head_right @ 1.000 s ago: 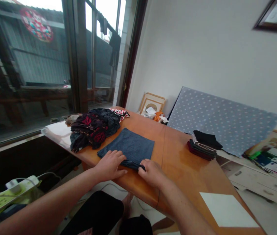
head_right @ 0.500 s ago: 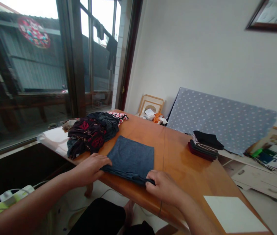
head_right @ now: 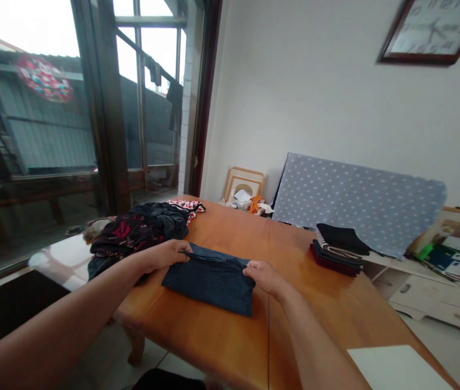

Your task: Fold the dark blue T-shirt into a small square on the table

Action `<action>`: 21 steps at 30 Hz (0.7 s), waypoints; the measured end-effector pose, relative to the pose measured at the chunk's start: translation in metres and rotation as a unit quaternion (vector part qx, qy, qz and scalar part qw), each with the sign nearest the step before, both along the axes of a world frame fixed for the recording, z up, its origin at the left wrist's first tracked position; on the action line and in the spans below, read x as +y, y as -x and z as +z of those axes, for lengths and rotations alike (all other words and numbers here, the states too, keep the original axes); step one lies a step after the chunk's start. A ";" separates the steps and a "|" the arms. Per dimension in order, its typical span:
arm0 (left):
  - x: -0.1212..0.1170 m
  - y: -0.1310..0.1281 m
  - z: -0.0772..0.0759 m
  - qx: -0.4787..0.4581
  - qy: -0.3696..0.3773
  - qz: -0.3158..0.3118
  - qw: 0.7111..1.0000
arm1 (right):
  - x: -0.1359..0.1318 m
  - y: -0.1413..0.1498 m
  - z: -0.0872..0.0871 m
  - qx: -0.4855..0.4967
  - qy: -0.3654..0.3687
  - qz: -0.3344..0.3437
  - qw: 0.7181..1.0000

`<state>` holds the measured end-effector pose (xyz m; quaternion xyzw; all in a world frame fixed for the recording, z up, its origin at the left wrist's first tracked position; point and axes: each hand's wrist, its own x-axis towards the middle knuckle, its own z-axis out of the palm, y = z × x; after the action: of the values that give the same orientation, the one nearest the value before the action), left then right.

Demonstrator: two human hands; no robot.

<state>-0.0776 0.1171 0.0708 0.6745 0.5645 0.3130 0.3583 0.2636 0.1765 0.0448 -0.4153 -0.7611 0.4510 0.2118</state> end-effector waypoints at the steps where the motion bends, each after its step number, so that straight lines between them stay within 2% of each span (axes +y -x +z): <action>1: 0.012 -0.002 -0.001 -0.018 0.031 0.009 0.999 | 0.008 0.003 0.000 0.004 -0.001 -0.005 1.000; 4: 0.040 -0.004 -0.009 -0.030 0.074 0.037 0.996 | 0.025 0.012 -0.006 0.016 0.006 -0.032 0.999; 6: 0.050 -0.002 -0.017 -0.029 0.083 0.049 0.995 | 0.031 0.016 -0.012 0.025 0.015 -0.045 0.999; 12: 0.045 0.006 -0.027 -0.105 0.116 0.041 0.987 | 0.033 0.008 -0.030 0.087 0.054 -0.033 0.994; 15: 0.044 0.007 -0.031 -0.082 0.100 0.059 0.990 | 0.038 0.002 -0.040 0.086 0.055 -0.033 0.994; 21: 0.060 0.009 -0.040 -0.040 0.043 0.096 0.994 | 0.057 0.004 -0.064 0.092 0.022 -0.113 0.989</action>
<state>-0.0869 0.1771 0.0303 0.5879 0.6250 0.3485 0.3773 0.2597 0.2333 -0.0188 -0.4599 -0.6767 0.4769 0.3211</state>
